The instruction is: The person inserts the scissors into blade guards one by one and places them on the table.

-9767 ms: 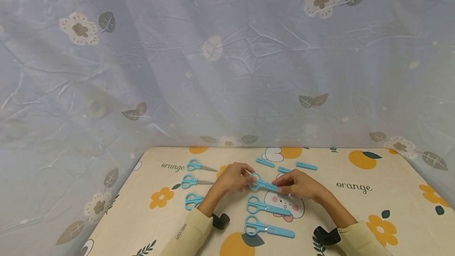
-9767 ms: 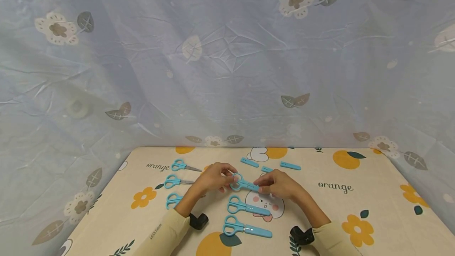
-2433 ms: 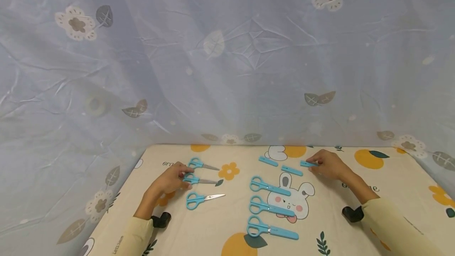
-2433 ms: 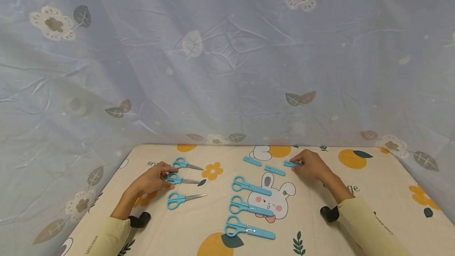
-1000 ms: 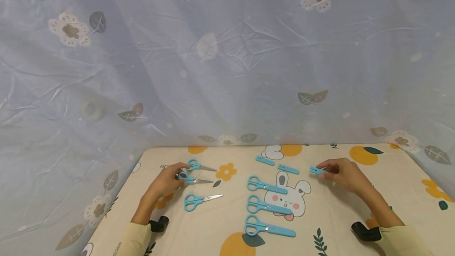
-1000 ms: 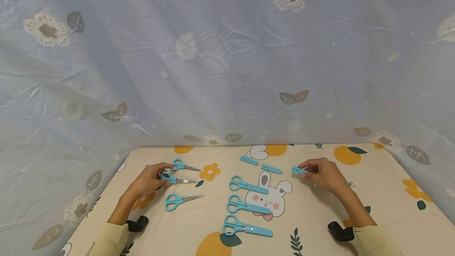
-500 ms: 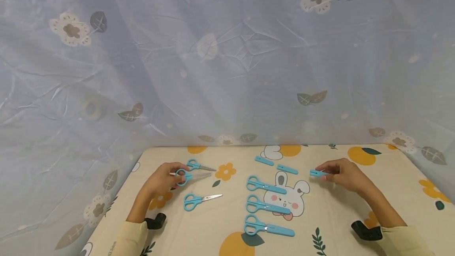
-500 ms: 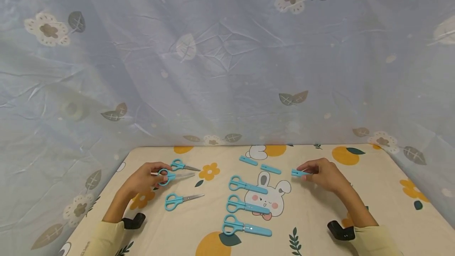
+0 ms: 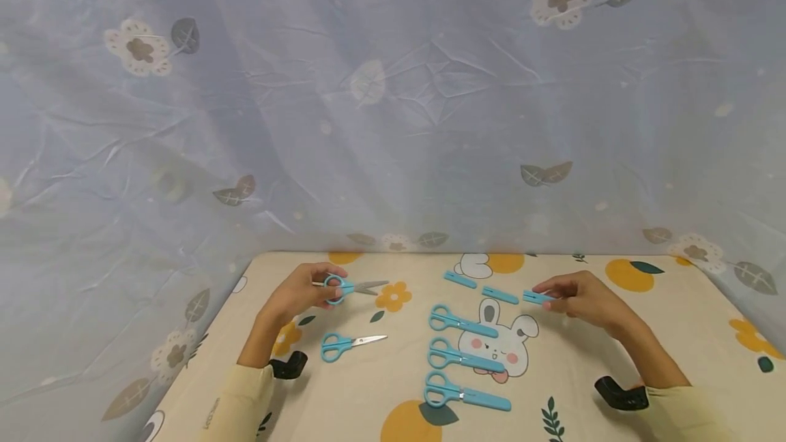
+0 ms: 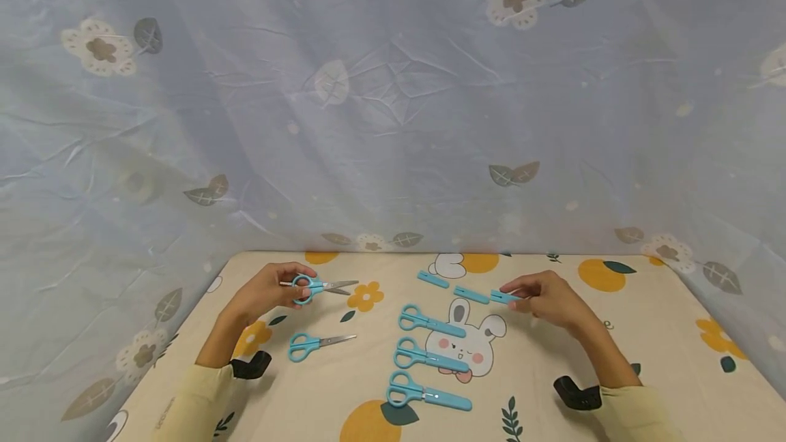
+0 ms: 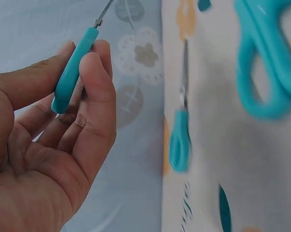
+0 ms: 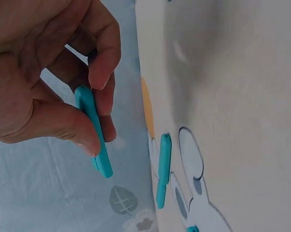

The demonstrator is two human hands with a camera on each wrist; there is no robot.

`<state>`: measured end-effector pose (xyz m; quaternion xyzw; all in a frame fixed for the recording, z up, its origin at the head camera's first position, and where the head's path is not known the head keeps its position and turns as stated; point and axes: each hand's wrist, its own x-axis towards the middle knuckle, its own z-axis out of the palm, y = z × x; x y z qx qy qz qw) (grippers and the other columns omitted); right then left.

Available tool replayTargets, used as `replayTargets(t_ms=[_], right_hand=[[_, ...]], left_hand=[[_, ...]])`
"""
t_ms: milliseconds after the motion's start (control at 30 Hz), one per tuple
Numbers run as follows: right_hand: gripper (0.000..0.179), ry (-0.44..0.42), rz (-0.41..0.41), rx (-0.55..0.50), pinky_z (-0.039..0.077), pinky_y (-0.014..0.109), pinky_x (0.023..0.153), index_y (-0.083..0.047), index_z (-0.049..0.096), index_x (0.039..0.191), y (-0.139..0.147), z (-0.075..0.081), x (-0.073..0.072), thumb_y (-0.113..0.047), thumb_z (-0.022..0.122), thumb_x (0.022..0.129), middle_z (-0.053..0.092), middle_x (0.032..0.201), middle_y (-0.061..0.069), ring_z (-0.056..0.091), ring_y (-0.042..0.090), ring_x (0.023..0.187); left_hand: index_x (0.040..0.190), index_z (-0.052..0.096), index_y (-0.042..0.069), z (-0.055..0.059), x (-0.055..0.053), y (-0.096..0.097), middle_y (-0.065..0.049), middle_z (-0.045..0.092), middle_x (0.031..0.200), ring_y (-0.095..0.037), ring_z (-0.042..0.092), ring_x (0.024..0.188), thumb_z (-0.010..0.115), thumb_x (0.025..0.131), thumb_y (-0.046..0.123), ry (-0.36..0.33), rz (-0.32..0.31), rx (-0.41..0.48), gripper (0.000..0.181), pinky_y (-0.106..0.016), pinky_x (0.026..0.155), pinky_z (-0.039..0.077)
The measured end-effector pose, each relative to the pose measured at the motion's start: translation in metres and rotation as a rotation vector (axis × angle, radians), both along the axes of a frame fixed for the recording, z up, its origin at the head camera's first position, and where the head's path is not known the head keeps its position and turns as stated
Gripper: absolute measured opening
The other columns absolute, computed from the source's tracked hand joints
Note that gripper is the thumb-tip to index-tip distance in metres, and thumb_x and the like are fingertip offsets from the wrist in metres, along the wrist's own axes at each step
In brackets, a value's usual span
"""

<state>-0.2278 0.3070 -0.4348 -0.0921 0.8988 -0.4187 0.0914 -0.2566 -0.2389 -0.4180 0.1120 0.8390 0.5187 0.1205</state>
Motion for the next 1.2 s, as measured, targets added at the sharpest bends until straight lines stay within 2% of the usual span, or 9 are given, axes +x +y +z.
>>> replayTargets(t_ms=[167, 500, 633, 867, 967, 1200], right_hand=[[0.039, -0.018, -0.011, 0.003, 0.052, 0.026, 0.064, -0.001, 0.074, 0.133, -0.009, 0.003, -0.002, -0.014, 0.078, 0.097, 0.069, 0.097, 0.006, 0.055, 0.019, 0.084], [0.040, -0.022, -0.011, -0.031, 0.053, 0.027, 0.068, -0.003, 0.075, 0.133, -0.023, 0.004, -0.004, -0.019, 0.081, 0.096, 0.068, 0.105, 0.009, 0.056, 0.021, 0.090], [0.043, -0.028, -0.001, -0.047, 0.054, 0.028, 0.069, -0.002, 0.074, 0.135, -0.026, 0.006, -0.005, -0.019, 0.082, 0.096, 0.069, 0.108, 0.010, 0.057, 0.021, 0.091], [0.044, -0.059, -0.004, -0.093, 0.053, 0.030, 0.072, -0.003, 0.072, 0.137, -0.034, 0.008, -0.008, -0.020, 0.081, 0.097, 0.067, 0.106, 0.010, 0.056, 0.022, 0.093], [0.044, -0.084, -0.004, -0.119, 0.052, 0.029, 0.071, -0.003, 0.073, 0.137, -0.036, 0.006, -0.009, -0.020, 0.081, 0.097, 0.067, 0.106, 0.009, 0.056, 0.021, 0.093], [0.045, -0.113, 0.040, -0.159, 0.049, 0.028, 0.067, -0.002, 0.073, 0.137, -0.041, 0.003, -0.009, -0.021, 0.081, 0.097, 0.065, 0.101, 0.007, 0.056, 0.019, 0.088]], left_hand=[[0.135, 0.068, 0.001, 0.005, -0.005, 0.022, -0.012, 0.067, 0.108, -0.023, 0.077, 0.090, 0.072, 0.102, 0.004, -0.003, -0.025, 0.023, 0.033, -0.048, 0.085, 0.069], [0.131, 0.069, 0.003, 0.008, -0.014, 0.068, -0.008, 0.068, 0.102, -0.030, 0.078, 0.094, 0.073, 0.100, 0.003, -0.013, -0.101, 0.073, 0.031, -0.056, 0.087, 0.067], [0.130, 0.071, 0.005, 0.006, -0.014, 0.081, -0.008, 0.070, 0.103, -0.027, 0.078, 0.092, 0.073, 0.100, 0.003, -0.015, -0.112, 0.078, 0.030, -0.056, 0.087, 0.067], [0.130, 0.071, 0.004, 0.003, -0.012, 0.097, -0.007, 0.068, 0.099, -0.034, 0.077, 0.092, 0.074, 0.100, 0.003, -0.029, -0.143, 0.136, 0.030, -0.052, 0.083, 0.067], [0.131, 0.071, 0.006, 0.001, -0.012, 0.102, -0.006, 0.067, 0.098, -0.033, 0.074, 0.088, 0.073, 0.101, 0.004, -0.031, -0.163, 0.145, 0.030, -0.051, 0.081, 0.067], [0.132, 0.069, 0.004, 0.001, -0.011, 0.107, -0.006, 0.067, 0.098, -0.038, 0.075, 0.092, 0.071, 0.102, 0.002, -0.103, -0.183, 0.200, 0.031, -0.041, 0.076, 0.064]])
